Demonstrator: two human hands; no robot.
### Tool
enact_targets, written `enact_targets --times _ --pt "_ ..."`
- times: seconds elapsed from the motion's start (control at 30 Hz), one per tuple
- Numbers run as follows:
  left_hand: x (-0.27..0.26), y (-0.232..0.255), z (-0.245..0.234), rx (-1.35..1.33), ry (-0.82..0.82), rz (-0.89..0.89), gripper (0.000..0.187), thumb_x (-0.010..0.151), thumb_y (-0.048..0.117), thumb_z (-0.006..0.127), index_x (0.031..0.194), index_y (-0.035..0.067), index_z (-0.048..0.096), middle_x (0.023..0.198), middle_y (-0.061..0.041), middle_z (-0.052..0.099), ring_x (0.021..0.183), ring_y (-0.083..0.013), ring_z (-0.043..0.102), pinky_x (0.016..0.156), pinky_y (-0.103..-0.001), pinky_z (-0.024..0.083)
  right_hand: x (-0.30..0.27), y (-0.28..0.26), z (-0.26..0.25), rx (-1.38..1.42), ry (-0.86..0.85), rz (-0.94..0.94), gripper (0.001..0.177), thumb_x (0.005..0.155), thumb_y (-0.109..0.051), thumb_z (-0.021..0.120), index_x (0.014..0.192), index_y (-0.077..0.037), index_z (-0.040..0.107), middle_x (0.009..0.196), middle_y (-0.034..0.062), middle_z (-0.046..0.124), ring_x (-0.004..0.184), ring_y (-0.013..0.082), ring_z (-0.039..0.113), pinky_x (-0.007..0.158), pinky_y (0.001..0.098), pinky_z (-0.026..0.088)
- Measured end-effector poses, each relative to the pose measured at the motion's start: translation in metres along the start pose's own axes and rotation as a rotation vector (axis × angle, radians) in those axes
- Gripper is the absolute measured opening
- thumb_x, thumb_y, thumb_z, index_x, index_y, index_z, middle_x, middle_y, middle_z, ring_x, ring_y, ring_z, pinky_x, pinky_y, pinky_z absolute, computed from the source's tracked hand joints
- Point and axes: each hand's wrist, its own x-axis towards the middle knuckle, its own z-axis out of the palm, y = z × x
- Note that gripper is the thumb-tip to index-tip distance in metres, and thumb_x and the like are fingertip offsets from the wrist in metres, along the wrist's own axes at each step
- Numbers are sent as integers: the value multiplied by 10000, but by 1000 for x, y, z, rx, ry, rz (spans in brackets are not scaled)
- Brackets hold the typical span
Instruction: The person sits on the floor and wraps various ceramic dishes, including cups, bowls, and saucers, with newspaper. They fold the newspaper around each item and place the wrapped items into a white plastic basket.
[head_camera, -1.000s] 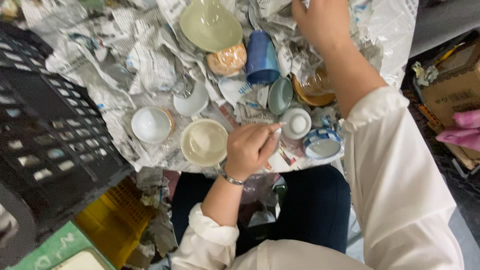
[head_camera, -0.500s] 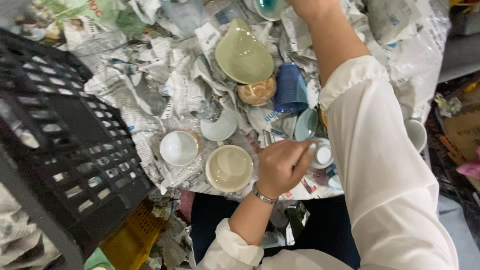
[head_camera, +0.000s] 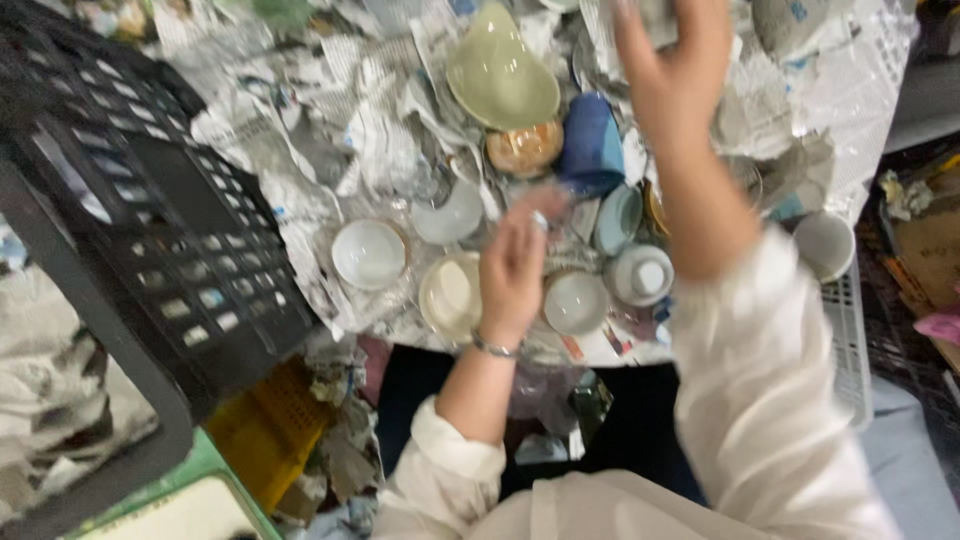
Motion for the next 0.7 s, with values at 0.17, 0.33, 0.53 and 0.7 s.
enact_targets --times 0.17,0.33,0.53,0.7 --pt "-12 -20 8 -221 -258 59 769 1076 637 414 1549 34 473 1580 -104 547 1489 -229 519 1261 -383 409 -217 -86 -55 554 -112 317 692 944 -224 716 1479 -80 301 1326 41 372 1235 214 432 1166 406 400" --pt "-51 -56 29 -788 -196 -122 668 1107 446 664 1467 -79 462 1433 -230 596 1311 -318 563 1158 -451 481 -241 -100 -73 298 -228 235 485 961 -246 597 1394 -57 490 1432 123 530 1326 272 549 1140 394 407" --pt "-53 -63 31 -338 -163 45 759 1096 574 533 1606 38 361 1543 -114 483 1442 -220 470 1236 -372 403 -218 -92 -60 444 -283 242 936 926 -494 820 1544 30 351 1485 164 473 1333 234 525 1141 353 448" --pt "-52 -72 23 -146 -181 44 744 1152 625 302 1616 46 345 1577 -67 443 1476 -165 434 1269 -326 347 -235 -72 -43 703 -136 433 554 1077 -311 731 1446 3 462 1351 98 566 1196 164 570 1075 305 472"
